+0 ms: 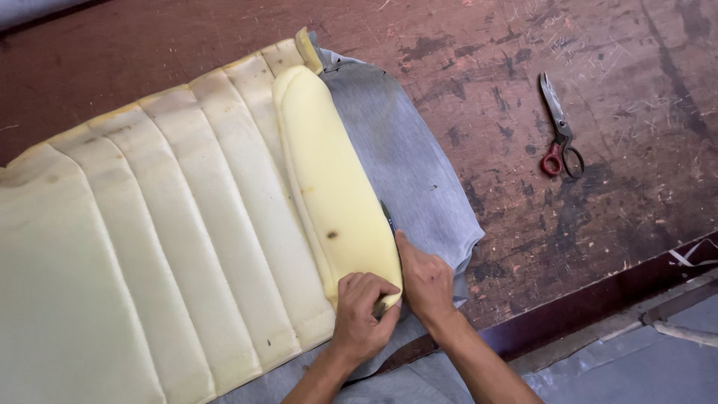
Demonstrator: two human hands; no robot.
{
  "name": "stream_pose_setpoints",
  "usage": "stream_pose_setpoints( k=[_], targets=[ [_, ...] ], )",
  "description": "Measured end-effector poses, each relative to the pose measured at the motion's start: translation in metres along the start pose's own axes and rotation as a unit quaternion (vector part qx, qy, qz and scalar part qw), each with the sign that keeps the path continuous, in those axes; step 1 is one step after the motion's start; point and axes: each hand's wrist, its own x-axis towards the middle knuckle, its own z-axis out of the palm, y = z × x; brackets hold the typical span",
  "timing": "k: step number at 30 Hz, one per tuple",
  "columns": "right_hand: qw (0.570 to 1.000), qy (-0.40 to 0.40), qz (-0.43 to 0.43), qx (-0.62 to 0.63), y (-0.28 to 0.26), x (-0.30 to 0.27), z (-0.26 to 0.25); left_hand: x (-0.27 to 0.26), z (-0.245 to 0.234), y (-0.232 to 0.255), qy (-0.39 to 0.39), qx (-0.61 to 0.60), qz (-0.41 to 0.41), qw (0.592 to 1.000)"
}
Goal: The person uses a utility knife to cut a long strip from a large piece of yellow foam on a wooden workbench. They then use pliers to pull and trim a gray fabric or tape edge along the foam's perimeter.
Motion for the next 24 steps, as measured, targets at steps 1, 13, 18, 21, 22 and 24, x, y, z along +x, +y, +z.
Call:
stream_pose_setpoints(
  k=[1,13,18,21,22,24],
  targets=[
    [1.0,-0.003,0.001,0.0,0.0,0.003,0.001,0.0,-0.001,0.0,0.004,-0.003,0.002,1.0],
    [0.998,-0.036,0.05,0.021,0.001,0.042,0.021,-0.013,-0.013,-0.006,0.045,-0.031,0.001,0.999],
    [0.998,-0.023,0.031,0.041,0.004,0.056,0.032,-0.022,-0.01,-0.009,0.045,-0.05,-0.022,0.998],
    [0.999,-0.011,0.024,0.047,0.006,0.067,0.039,-0.024,-0.011,-0.008,0.068,-0.035,0.016,0.997],
    [0.999,-0.028,0.028,0.038,0.008,0.072,0.042,-0.024,-0.012,-0.008,0.075,-0.04,0.014,0.996],
    [0.997,-0.064,0.038,0.02,0.01,0.08,0.046,-0.024,-0.017,-0.005,0.086,-0.049,0.006,0.995]
  ],
)
